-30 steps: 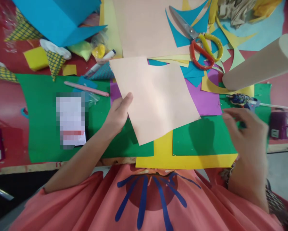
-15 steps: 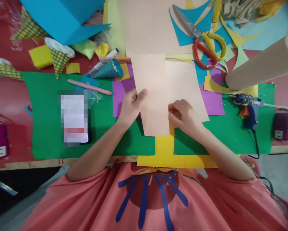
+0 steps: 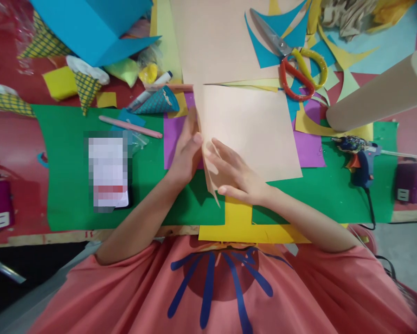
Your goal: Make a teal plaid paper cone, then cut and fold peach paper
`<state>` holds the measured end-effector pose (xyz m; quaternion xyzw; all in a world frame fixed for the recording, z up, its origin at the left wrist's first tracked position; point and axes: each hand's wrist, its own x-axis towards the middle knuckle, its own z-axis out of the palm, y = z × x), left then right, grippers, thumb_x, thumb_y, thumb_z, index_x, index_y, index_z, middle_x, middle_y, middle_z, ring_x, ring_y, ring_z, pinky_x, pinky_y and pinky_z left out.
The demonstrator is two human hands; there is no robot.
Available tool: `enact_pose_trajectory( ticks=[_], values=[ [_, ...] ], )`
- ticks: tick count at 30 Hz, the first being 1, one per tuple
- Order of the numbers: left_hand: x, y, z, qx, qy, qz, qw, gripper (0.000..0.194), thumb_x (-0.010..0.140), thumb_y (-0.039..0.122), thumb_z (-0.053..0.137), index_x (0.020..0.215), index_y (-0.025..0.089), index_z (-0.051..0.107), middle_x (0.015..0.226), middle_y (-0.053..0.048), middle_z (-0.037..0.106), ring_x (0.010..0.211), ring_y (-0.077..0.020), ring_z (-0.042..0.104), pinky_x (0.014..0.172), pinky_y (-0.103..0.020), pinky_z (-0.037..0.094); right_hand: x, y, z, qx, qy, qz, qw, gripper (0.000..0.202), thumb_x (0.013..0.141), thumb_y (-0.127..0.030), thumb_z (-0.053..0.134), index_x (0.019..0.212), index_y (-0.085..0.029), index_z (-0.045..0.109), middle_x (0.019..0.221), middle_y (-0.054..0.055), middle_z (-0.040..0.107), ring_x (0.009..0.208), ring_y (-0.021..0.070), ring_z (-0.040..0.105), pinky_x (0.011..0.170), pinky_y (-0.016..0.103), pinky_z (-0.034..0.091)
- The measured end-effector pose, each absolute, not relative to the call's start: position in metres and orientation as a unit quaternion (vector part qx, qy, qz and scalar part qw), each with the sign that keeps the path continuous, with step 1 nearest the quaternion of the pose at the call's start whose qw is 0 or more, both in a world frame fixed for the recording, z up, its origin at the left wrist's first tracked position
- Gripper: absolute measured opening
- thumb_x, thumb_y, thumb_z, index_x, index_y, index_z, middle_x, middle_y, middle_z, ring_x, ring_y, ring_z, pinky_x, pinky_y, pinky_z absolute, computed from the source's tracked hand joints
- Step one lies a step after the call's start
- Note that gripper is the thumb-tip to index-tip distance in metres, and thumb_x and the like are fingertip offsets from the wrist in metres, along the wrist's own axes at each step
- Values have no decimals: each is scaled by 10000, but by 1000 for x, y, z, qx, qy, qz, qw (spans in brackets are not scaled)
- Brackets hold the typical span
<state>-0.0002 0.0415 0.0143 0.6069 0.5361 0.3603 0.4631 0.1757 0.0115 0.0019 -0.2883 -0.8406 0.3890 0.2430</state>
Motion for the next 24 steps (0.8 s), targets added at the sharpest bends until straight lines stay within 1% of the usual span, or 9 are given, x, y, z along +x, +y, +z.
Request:
enact_pose_trajectory(
  ticks=[3, 6, 10, 12, 13, 16, 19, 22, 24],
  values=[
    [-3, 37, 25, 501, 523, 410, 555, 750, 831, 761, 252, 1190, 203, 602, 1283, -90, 641, 1386, -297, 432, 1035, -450, 449, 167, 6, 1, -329, -869, 332, 163, 673, 928, -636, 377, 1503, -286, 350, 1652, 74, 135, 1538, 297, 62, 1227, 514, 171],
    [-6, 32, 38, 436, 488, 410, 636, 666, 773, 716, 455, 1116, 180, 649, 1230, -106, 673, 1324, -332, 499, 1025, -456, 468, 163, 2, 3, -358, -881, 282, 129, 679, 888, -645, 471, 1483, -328, 388, 1650, 86, 141, 1528, 363, 53, 1207, 568, 174],
    [-12, 22, 45, 287, 502, 418, 701, 536, 684, 466, 670, 1127, 164, 667, 1166, -99, 715, 1191, -333, 614, 954, -424, 535, 161, 0, 2, -369, -893, 235, 105, 674, 887, -654, 456, 1476, -332, 406, 1635, 116, 190, 1521, 378, 86, 1198, 571, 189],
    [-18, 15, 42, 271, 533, 410, 689, 493, 670, 320, 723, 1131, 150, 681, 1109, -88, 740, 1109, -327, 663, 901, -403, 567, 159, -2, 0, -370, -898, 217, 96, 660, 893, -658, 429, 1475, -347, 404, 1628, 106, 221, 1521, 370, 98, 1197, 568, 198],
    [-21, 12, 41, 273, 550, 404, 678, 481, 674, 305, 737, 1125, 145, 692, 1070, -82, 753, 1067, -321, 683, 870, -389, 580, 158, -3, -1, -368, -901, 209, 95, 653, 896, -658, 420, 1473, -351, 407, 1624, 99, 238, 1520, 369, 108, 1197, 566, 202],
    [-31, 3, 38, 243, 609, 361, 664, 471, 661, 326, 780, 1090, 141, 718, 952, -79, 777, 990, -320, 711, 822, -381, 598, 158, -7, -1, -353, -911, 188, 102, 593, 934, -601, 409, 1465, -336, 423, 1609, 71, 291, 1517, 349, 152, 1204, 537, 226],
    [-41, 0, 42, 223, 650, 340, 642, 444, 663, 362, 784, 1041, 134, 737, 931, -84, 779, 969, -326, 717, 844, -401, 596, 168, 4, 10, -357, -911, 169, 120, 519, 986, -465, 396, 1471, -278, 409, 1595, 62, 327, 1516, 294, 194, 1207, 508, 254],
    [-47, 0, 48, 233, 680, 359, 595, 409, 661, 328, 770, 1015, 126, 740, 945, -81, 779, 955, -321, 721, 883, -423, 585, 195, 44, 31, -442, -874, 144, 139, 469, 986, -336, 426, 1444, -233, 427, 1580, 73, 342, 1505, 272, 227, 1214, 508, 244],
    [-48, 0, 50, 230, 691, 371, 576, 384, 654, 304, 763, 990, 121, 741, 920, -78, 780, 933, -317, 726, 887, -434, 583, 218, 82, 45, -543, -821, 124, 126, 502, 955, -258, 488, 1437, -132, 423, 1580, 145, 313, 1479, 284, 272, 1216, 469, 240]
  ],
)
